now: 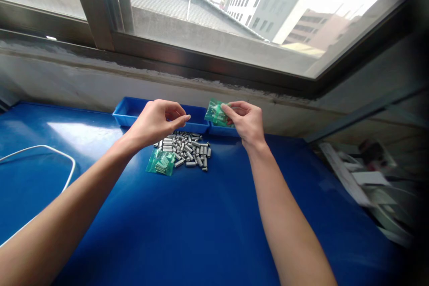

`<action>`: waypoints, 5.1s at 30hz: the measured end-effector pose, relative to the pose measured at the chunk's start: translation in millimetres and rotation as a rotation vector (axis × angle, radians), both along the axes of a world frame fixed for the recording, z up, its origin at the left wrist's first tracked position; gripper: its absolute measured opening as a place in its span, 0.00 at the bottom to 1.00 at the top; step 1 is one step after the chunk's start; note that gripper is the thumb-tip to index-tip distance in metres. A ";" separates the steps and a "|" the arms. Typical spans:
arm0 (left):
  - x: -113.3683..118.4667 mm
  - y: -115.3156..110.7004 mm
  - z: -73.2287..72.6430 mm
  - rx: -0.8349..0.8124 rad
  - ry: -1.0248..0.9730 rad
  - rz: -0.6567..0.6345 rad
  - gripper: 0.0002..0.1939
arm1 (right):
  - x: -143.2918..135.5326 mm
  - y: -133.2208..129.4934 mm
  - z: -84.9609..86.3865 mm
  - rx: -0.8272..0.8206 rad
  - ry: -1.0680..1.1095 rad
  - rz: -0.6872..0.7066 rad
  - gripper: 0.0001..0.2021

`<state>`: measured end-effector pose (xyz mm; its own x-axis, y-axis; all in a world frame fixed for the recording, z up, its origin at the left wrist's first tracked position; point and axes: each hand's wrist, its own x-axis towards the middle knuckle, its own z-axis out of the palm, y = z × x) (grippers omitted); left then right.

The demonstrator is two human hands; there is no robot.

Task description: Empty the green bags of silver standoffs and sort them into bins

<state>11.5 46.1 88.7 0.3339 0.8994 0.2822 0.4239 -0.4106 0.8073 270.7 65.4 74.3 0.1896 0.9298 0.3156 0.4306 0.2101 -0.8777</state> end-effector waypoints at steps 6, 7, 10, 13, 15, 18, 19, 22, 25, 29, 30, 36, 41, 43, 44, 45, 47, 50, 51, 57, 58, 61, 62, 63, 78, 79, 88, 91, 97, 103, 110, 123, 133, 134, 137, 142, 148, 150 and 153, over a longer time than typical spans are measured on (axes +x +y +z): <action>-0.9 -0.3 -1.2 0.033 0.205 -0.118 0.14 | 20.5 6.3 -19.1 0.161 -0.265 -0.369 0.19; -1.4 -0.9 -0.8 0.018 0.239 -0.143 0.14 | 20.6 5.1 -19.3 0.189 -0.349 -0.398 0.16; -6.0 -1.0 -0.2 -0.049 0.364 -0.276 0.11 | 14.7 -0.1 -13.3 0.180 -0.474 -0.376 0.07; -13.2 1.8 -2.6 -0.089 0.463 -0.407 0.07 | 3.3 -5.8 -1.9 0.111 -0.459 -0.221 0.05; -16.7 4.3 -5.5 -0.101 0.510 -0.455 0.09 | -4.0 -9.5 4.7 0.041 -0.432 -0.064 0.05; -17.7 7.1 -10.3 -0.128 0.583 -0.483 0.13 | -11.6 -14.1 10.0 -0.062 -0.422 0.176 0.08; -17.0 7.7 -11.9 -0.138 0.605 -0.485 0.13 | -13.1 -15.2 10.7 -0.090 -0.425 0.245 0.09; -14.1 9.6 -16.7 -0.121 0.653 -0.480 0.13 | -15.8 -17.9 11.0 -0.162 -0.430 0.391 0.13; -12.3 11.8 -21.7 -0.079 0.688 -0.489 0.13 | -17.7 -19.8 11.2 -0.220 -0.429 0.464 0.16; -11.4 14.0 -26.9 -0.115 0.703 -0.490 0.09 | -20.3 -21.9 13.2 -0.259 -0.411 0.502 0.16; -11.1 14.3 -27.8 -0.130 0.704 -0.488 0.07 | -20.8 -22.4 13.9 -0.264 -0.407 0.509 0.16; -12.6 14.4 -25.5 -0.170 0.694 -0.495 0.04 | -20.9 -23.8 15.7 -0.278 -0.385 0.555 0.17; -21.2 11.8 -13.9 -0.169 0.723 -0.467 0.09 | -20.0 -23.9 16.0 -0.285 -0.382 0.587 0.18; -24.4 10.0 -10.8 -0.191 0.772 -0.427 0.14 | -20.4 -24.4 17.0 -0.288 -0.387 0.601 0.18; -25.4 9.2 -10.2 -0.208 0.793 -0.411 0.17 | -20.7 -24.7 17.5 -0.289 -0.387 0.608 0.18; -26.0 8.5 -10.2 -0.227 0.806 -0.400 0.19 | -20.9 -25.0 17.9 -0.289 -0.385 0.614 0.19; -26.0 7.9 -11.5 -0.258 0.811 -0.396 0.21 | -21.2 -25.4 18.1 -0.288 -0.375 0.622 0.19; -25.1 8.5 -13.0 -0.284 0.782 -0.413 0.18 | -21.0 -25.4 17.7 -0.292 -0.347 0.631 0.20; -25.0 8.9 -12.5 -0.288 0.769 -0.420 0.17 | -21.0 -25.4 17.7 -0.295 -0.337 0.632 0.20; -24.9 9.0 1.1 -0.203 0.596 -0.498 0.10 | -22.0 -26.0 20.3 -0.331 -0.293 0.650 0.20; -24.1 8.5 3.2 -0.177 0.541 -0.501 0.11 | -22.0 -26.2 21.0 -0.345 -0.274 0.662 0.20; -19.1 6.3 5.2 -0.164 0.336 -0.432 0.17 | -20.6 -27.0 22.5 -0.416 -0.200 0.727 0.21; -16.5 5.6 4.1 -0.181 0.263 -0.396 0.17 | -19.7 -27.1 22.6 -0.442 -0.180 0.757 0.22; -13.6 4.9 2.5 -0.205 0.192 -0.363 0.17 | -18.7 -27.1 22.5 -0.462 -0.167 0.786 0.22; 14.1 -1.3 -18.4 -0.098 0.000 -0.110 0.22 | -5.2 -25.6 25.2 -0.252 -0.119 0.527 0.24; 14.4 -0.9 -19.8 -0.071 0.017 -0.092 0.21 | -0.8 -24.5 26.4 -0.168 -0.137 0.406 0.24; 18.1 -1.5 -28.3 -0.052 0.201 -0.194 0.18 | 35.2 -14.2 17.9 0.133 -0.735 -0.179 0.12; 18.2 -1.9 -29.0 -0.042 0.230 -0.185 0.17 | 32.7 -11.4 11.3 0.026 -0.865 -0.060 0.15; 17.5 -2.1 -26.6 -0.038 0.271 -0.190 0.17 | 31.9 -6.5 3.5 -0.156 -0.912 0.131 0.20; 17.7 -3.5 -26.8 -0.031 0.321 -0.202 0.17 | 33.3 -2.3 -3.6 -0.264 -0.915 0.125 0.25; 17.9 -3.2 -27.6 -0.038 0.343 -0.220 0.15 | 25.4 -5.1 -9.1 -0.346 -0.984 0.076 0.27; 15.6 -3.0 -21.9 0.003 0.396 -0.225 0.12 | 6.0 -13.2 1.2 -0.280 -1.029 0.004 0.26; -18.9 13.3 -16.3 -0.019 0.697 -0.184 0.16 | -16.5 -23.8 17.6 -0.311 -0.904 0.462 0.15; -21.2 13.8 -16.1 -0.024 0.718 -0.186 0.16 | -16.2 -25.1 16.4 -0.373 -0.928 0.470 0.17; -23.7 12.8 -16.3 -0.039 0.776 -0.202 0.18 | -16.8 -27.6 12.2 -0.507 -0.939 0.477 0.24; -20.1 12.9 -20.0 -0.018 0.784 -0.193 0.19 | -23.9 -25.3 8.1 -0.471 -0.897 0.491 0.15; -25.4 14.9 -31.3 0.161 0.613 -0.202 0.11 | -29.1 -29.7 -4.8 -0.255 -0.909 0.412 0.10; -27.6 10.7 -43.0 0.236 0.486 -0.200 0.09 | -33.1 -35.5 -15.7 -0.185 -0.868 0.392 0.09; -28.3 0.5 -66.9 0.393 0.326 -0.097 0.09 | -40.1 -44.5 -37.0 -0.041 -0.784 0.334 0.08</action>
